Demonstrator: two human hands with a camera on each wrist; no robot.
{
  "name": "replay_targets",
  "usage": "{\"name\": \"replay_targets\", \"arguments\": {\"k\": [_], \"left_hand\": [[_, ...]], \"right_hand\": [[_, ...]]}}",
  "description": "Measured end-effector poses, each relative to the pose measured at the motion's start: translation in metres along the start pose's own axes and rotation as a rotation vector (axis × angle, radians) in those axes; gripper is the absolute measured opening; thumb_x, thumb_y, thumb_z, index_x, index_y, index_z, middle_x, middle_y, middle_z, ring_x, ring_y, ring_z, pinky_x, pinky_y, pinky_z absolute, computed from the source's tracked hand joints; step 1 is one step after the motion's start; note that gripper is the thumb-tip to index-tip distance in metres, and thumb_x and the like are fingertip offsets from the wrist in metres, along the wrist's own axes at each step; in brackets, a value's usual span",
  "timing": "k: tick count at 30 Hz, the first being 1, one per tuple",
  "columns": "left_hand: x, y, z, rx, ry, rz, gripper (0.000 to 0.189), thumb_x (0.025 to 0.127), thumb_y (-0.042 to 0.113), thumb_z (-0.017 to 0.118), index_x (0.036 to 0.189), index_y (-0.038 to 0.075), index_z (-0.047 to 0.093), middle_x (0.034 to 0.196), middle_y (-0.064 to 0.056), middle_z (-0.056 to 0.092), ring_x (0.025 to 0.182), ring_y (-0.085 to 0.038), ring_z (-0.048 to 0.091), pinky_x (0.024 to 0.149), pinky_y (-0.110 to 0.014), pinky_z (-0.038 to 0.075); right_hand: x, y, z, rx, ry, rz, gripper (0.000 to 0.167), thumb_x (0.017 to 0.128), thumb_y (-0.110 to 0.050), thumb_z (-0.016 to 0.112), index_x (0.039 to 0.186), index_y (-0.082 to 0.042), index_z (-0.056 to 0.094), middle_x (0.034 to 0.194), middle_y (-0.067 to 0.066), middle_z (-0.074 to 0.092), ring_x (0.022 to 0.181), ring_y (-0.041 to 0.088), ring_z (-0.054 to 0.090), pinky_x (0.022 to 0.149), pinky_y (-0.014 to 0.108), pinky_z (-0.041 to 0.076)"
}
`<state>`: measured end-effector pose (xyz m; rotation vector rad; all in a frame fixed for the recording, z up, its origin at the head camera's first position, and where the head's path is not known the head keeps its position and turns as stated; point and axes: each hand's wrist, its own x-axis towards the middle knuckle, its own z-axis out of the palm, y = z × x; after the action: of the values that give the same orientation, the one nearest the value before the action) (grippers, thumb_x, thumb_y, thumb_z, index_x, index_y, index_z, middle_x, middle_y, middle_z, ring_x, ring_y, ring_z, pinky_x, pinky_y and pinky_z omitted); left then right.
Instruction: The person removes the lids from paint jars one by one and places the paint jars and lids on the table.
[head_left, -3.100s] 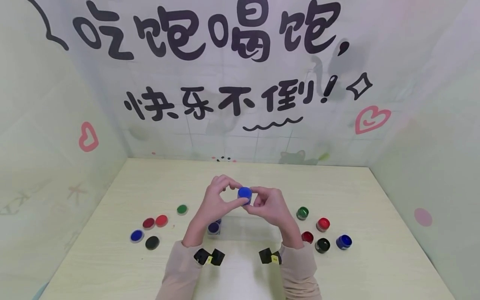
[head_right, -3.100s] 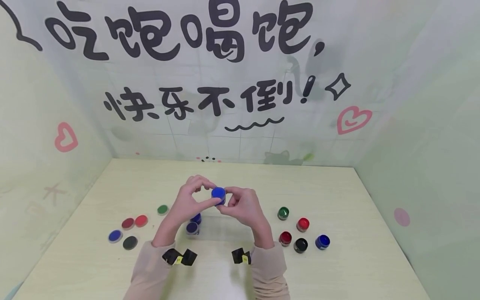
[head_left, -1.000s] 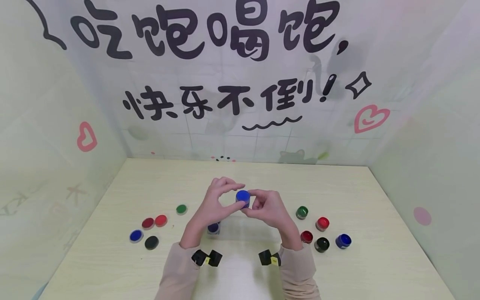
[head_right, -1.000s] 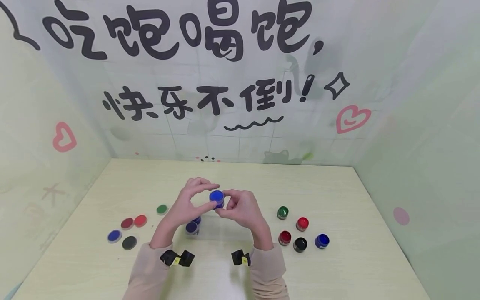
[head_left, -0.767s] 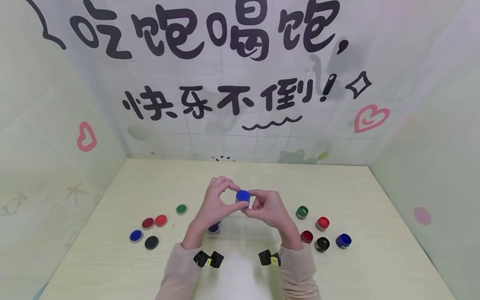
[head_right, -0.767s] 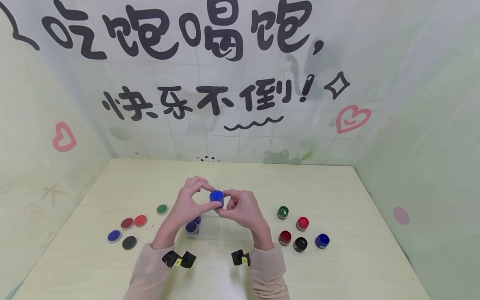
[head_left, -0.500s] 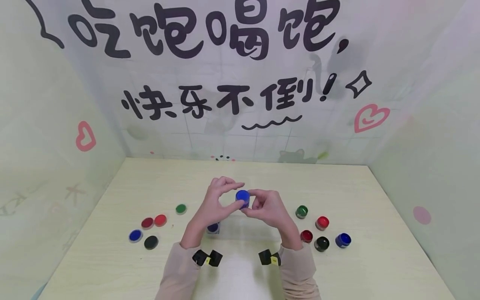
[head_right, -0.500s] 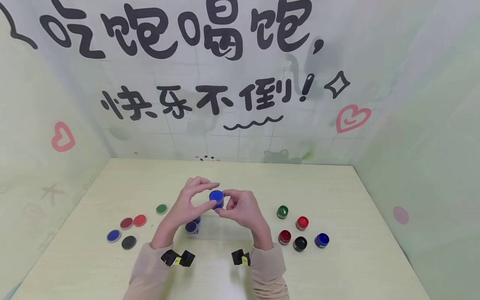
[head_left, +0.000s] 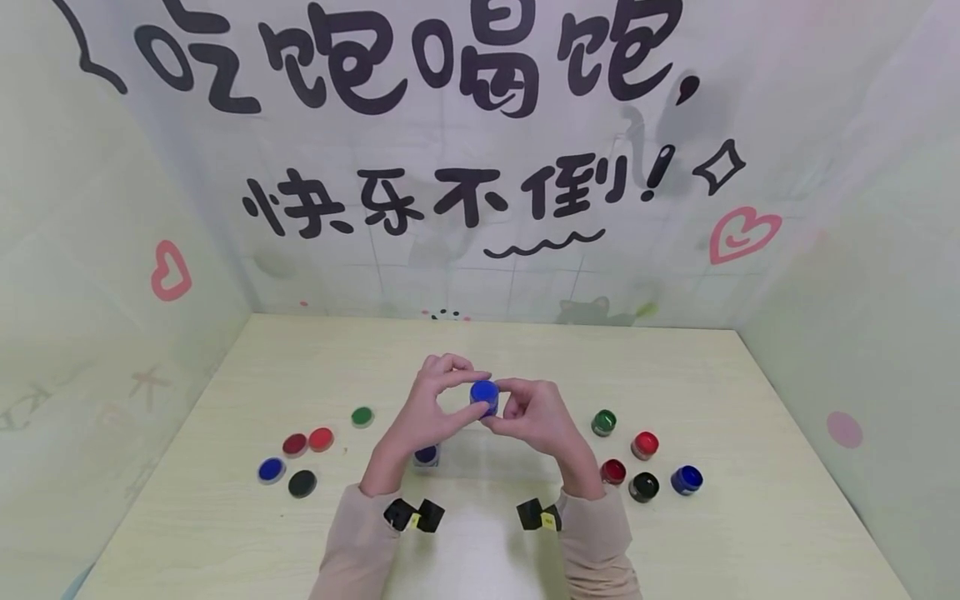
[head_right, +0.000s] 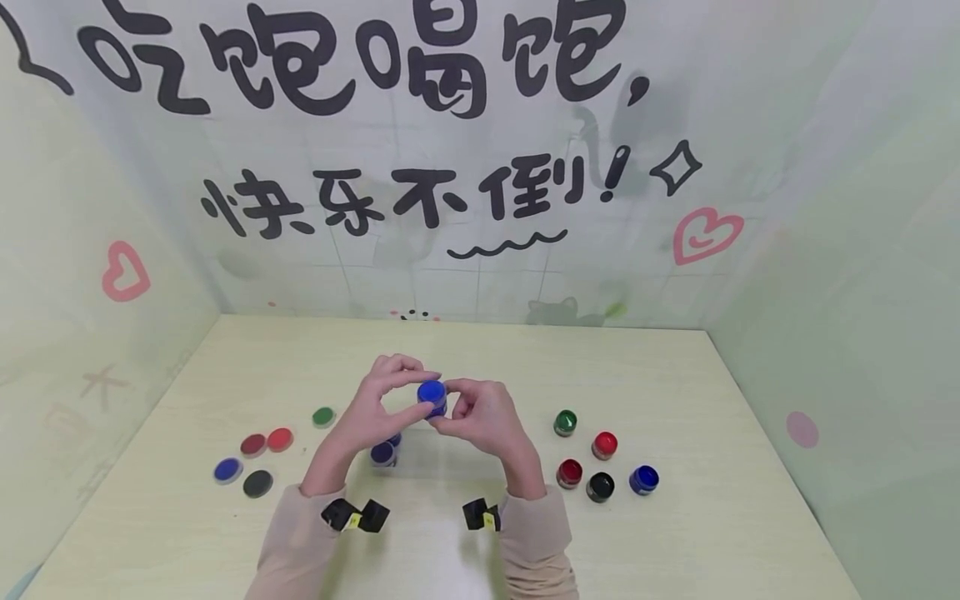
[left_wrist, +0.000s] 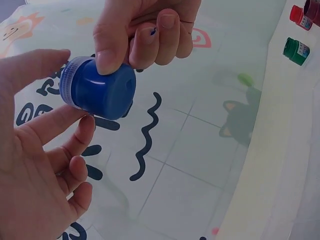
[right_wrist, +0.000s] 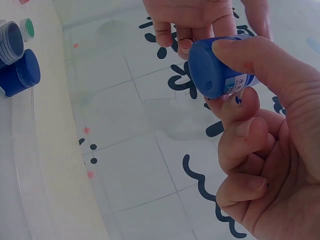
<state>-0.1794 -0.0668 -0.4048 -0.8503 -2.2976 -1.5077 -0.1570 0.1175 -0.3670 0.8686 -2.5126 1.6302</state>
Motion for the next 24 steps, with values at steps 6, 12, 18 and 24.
{"name": "replay_targets", "arguments": {"k": [6, 12, 18, 24], "left_hand": [[0.0, 0.001, 0.002, 0.039, 0.035, -0.052, 0.033, 0.07, 0.019, 0.083, 0.094, 0.008, 0.064, 0.097, -0.002, 0.056, 0.096, -0.021, 0.041, 0.082, -0.042, 0.031], [-0.002, 0.001, 0.0, 0.019, 0.001, -0.013, 0.04, 0.074, 0.015, 0.077, 0.11, 0.004, 0.064, 0.104, -0.006, 0.056, 0.1, -0.024, 0.041, 0.083, -0.042, 0.03], [-0.001, 0.001, -0.002, 0.009, -0.01, -0.018, 0.028, 0.072, 0.011, 0.08, 0.098, 0.005, 0.07, 0.099, -0.004, 0.056, 0.1, -0.023, 0.04, 0.084, -0.044, 0.031], [-0.002, 0.008, 0.002, -0.001, 0.06, -0.065, 0.03, 0.068, 0.009, 0.083, 0.094, 0.006, 0.066, 0.099, -0.006, 0.057, 0.1, -0.024, 0.041, 0.083, -0.044, 0.034]], "right_hand": [[0.0, -0.002, 0.001, -0.021, 0.01, 0.015, 0.028, 0.073, 0.01, 0.072, 0.099, 0.014, 0.065, 0.056, 0.011, 0.056, 0.047, 0.003, 0.044, 0.047, 0.018, 0.036], [0.0, -0.001, 0.003, -0.028, 0.003, 0.02, 0.027, 0.073, 0.011, 0.072, 0.099, 0.014, 0.065, 0.056, 0.011, 0.056, 0.046, 0.002, 0.043, 0.046, 0.017, 0.036], [-0.001, 0.0, 0.003, -0.014, -0.006, 0.024, 0.03, 0.073, 0.007, 0.073, 0.101, 0.013, 0.065, 0.056, 0.011, 0.056, 0.046, 0.004, 0.043, 0.046, 0.018, 0.036], [-0.001, 0.011, 0.006, -0.009, -0.006, 0.042, 0.031, 0.075, 0.004, 0.074, 0.104, 0.011, 0.065, 0.057, 0.011, 0.056, 0.047, 0.007, 0.046, 0.047, 0.019, 0.038]]}}
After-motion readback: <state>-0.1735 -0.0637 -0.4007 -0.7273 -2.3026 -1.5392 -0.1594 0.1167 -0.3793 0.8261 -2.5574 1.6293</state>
